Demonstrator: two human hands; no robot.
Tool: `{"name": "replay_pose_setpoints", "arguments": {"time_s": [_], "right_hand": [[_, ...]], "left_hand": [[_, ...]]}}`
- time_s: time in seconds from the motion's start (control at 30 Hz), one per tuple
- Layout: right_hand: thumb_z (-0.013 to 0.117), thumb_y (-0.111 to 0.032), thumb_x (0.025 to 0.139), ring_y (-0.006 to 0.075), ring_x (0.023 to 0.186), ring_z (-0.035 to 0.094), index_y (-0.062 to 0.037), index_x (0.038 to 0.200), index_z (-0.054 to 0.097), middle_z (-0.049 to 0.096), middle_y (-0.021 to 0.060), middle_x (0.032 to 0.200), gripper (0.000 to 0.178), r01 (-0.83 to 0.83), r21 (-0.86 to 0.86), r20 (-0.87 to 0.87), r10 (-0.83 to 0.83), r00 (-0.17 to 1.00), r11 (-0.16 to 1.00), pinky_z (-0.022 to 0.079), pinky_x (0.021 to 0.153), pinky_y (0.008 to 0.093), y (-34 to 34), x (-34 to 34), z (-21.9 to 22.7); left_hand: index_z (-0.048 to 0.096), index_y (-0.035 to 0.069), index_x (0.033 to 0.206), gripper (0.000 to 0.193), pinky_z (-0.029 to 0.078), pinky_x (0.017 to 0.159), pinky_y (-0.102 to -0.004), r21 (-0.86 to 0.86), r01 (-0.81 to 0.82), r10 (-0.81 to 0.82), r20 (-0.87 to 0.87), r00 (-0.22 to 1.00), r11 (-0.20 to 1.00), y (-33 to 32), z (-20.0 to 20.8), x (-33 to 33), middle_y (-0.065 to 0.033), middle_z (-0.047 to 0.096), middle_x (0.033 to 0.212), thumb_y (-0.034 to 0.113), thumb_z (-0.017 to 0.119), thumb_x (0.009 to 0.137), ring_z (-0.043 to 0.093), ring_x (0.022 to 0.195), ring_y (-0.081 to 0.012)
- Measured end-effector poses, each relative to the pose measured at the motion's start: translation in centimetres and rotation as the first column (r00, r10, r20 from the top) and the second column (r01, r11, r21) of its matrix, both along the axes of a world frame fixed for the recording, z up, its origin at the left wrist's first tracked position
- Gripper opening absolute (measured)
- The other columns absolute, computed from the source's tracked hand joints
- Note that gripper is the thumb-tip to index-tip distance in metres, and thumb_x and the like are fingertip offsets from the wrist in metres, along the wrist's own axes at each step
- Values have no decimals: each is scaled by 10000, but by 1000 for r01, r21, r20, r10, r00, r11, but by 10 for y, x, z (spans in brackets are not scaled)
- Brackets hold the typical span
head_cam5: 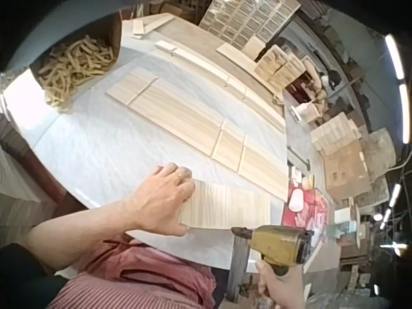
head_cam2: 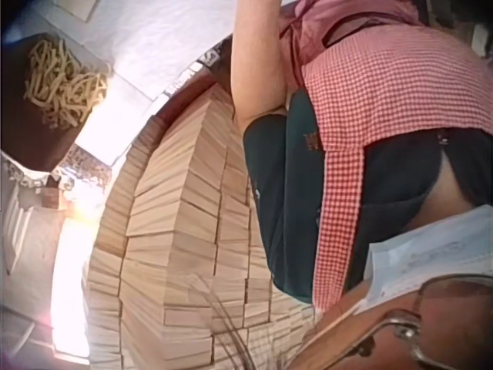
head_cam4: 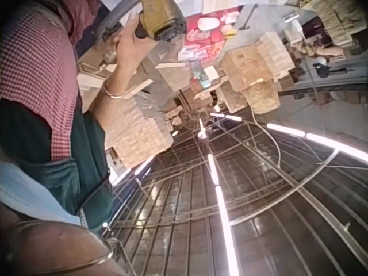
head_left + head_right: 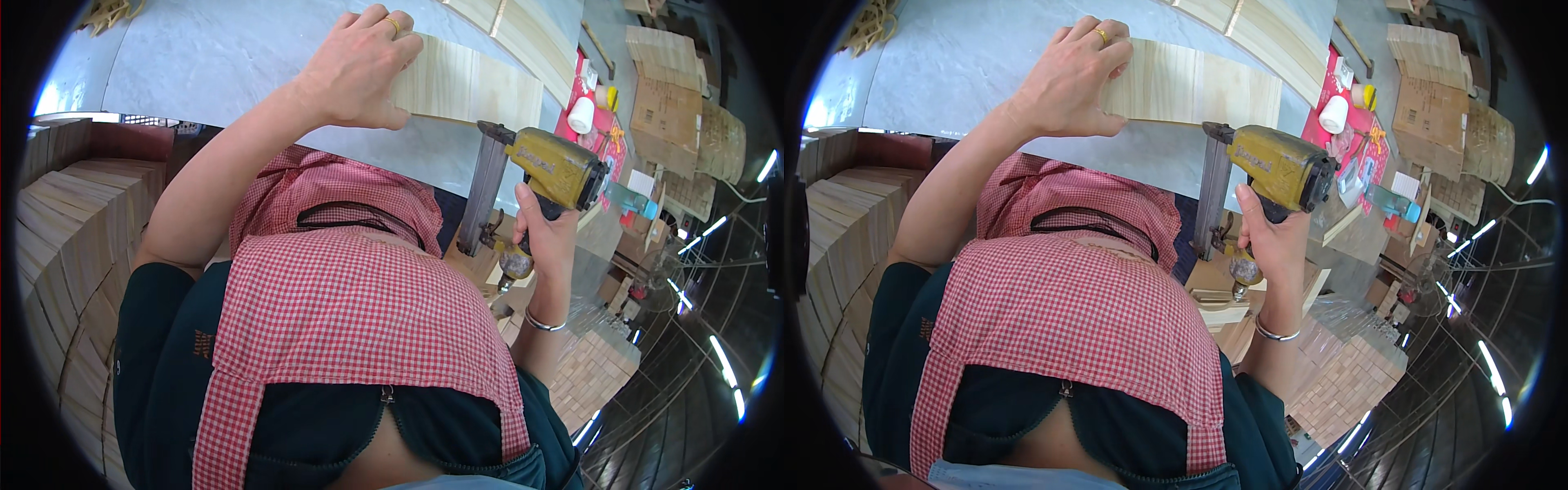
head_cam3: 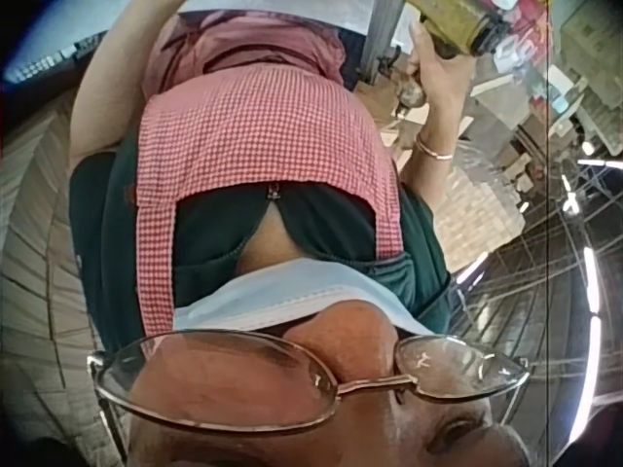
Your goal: Assembling wooden slats into rectangular frames, applying glue to the edges, and securing wooden panels using a pneumatic nail gun.
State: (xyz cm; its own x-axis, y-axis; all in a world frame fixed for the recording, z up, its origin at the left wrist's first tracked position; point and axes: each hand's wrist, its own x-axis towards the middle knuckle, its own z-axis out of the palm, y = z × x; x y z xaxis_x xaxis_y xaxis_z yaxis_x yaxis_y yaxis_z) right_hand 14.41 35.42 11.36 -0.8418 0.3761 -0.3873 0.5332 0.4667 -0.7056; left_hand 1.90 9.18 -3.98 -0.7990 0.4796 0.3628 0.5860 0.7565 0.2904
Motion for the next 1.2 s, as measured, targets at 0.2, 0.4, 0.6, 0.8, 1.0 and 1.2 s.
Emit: {"name": "replay_pose_setpoints", "arguments": {"time_s": [0.2,0.4,0.6,0.8,1.0,1.2], "right_hand": [[773,-134,892,79,445,480,20,1023,627,610,31,690,250,-6,64,-40,8,999,998,400,397,213,-17,4,5],[781,-111,878,121,559,605,30,1092,631,685,71,812,297,-120,74,93,113,989,990,491,489,224,-55,4,13],[788,-77,858,196,816,714,40,1160,633,733,127,1014,359,-295,59,19,295,955,954,571,677,263,-72,0,2],[791,-69,851,222,934,725,40,1190,630,732,147,1105,391,-263,36,41,261,964,964,584,761,289,-84,-2,2],[797,-78,850,219,906,728,30,1183,636,736,140,1083,385,-324,88,67,319,945,942,585,747,290,-87,-11,9],[804,-88,849,215,872,730,26,1169,640,741,133,1055,377,-335,172,16,337,941,926,584,725,288,-91,-24,16]], "left_hand": [[525,91,1066,575,497,1009,-453,360,92,-176,207,962,928,-19,14,9,-103,511,1377,220,821,591,537,1169,-318],[487,96,1119,614,516,1025,-462,485,110,-250,233,940,867,-43,-20,14,-114,468,1436,185,807,602,546,1199,-341],[468,96,1106,620,528,978,-442,514,71,-243,276,930,855,-36,-19,12,-119,484,1418,198,800,592,567,1148,-334],[472,91,1089,621,525,912,-423,553,100,-240,186,953,827,-34,-26,11,-119,510,1338,214,796,574,578,1050,-323],[448,103,1098,648,525,929,-423,568,72,-232,215,949,820,-33,-25,12,-119,512,1362,210,804,568,584,1081,-322],[458,64,1205,743,514,912,-404,649,90,-248,156,956,756,-35,-36,13,-122,554,1193,224,814,573,584,986,-306]]}}
